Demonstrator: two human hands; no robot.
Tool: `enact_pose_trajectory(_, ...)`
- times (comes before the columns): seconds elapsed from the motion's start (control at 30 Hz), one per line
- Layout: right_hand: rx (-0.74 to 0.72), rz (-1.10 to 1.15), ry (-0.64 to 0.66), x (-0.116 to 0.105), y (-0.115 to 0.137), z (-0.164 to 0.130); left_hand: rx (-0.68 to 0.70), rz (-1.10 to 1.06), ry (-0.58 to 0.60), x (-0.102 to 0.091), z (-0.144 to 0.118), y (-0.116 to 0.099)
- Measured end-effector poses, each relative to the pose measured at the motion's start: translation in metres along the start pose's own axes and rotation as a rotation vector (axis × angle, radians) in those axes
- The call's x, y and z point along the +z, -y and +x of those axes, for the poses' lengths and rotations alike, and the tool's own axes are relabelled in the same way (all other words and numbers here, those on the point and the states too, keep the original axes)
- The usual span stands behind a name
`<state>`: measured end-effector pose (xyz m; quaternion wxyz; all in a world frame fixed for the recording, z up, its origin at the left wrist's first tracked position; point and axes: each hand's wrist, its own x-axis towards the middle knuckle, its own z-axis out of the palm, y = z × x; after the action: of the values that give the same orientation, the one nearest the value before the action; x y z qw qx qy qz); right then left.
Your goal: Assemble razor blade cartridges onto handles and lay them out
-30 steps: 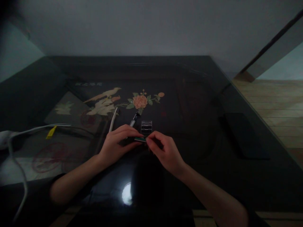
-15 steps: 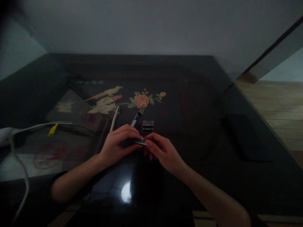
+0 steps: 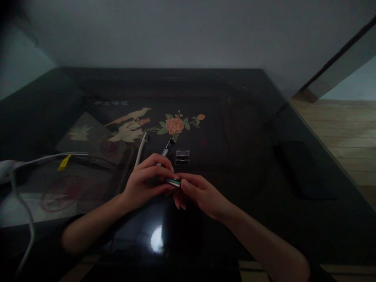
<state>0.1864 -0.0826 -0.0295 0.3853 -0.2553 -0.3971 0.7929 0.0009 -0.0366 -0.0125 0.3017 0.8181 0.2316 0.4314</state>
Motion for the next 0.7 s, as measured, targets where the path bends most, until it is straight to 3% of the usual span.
enact_pose_trajectory(0.53,-0.004,0.014,-0.023,0.002,0.003,-0.001,0.013,0.011,0.059,-0.003,0.001,-0.004)
enact_pose_trajectory(0.63,-0.033,-0.013,-0.059,-0.002,0.003,0.000,-0.013,0.082,0.013,-0.011,0.006,0.001)
enact_pose_trajectory(0.7,-0.059,-0.037,-0.086,-0.004,0.004,0.001,-0.114,0.214,-0.059,-0.022,0.011,0.009)
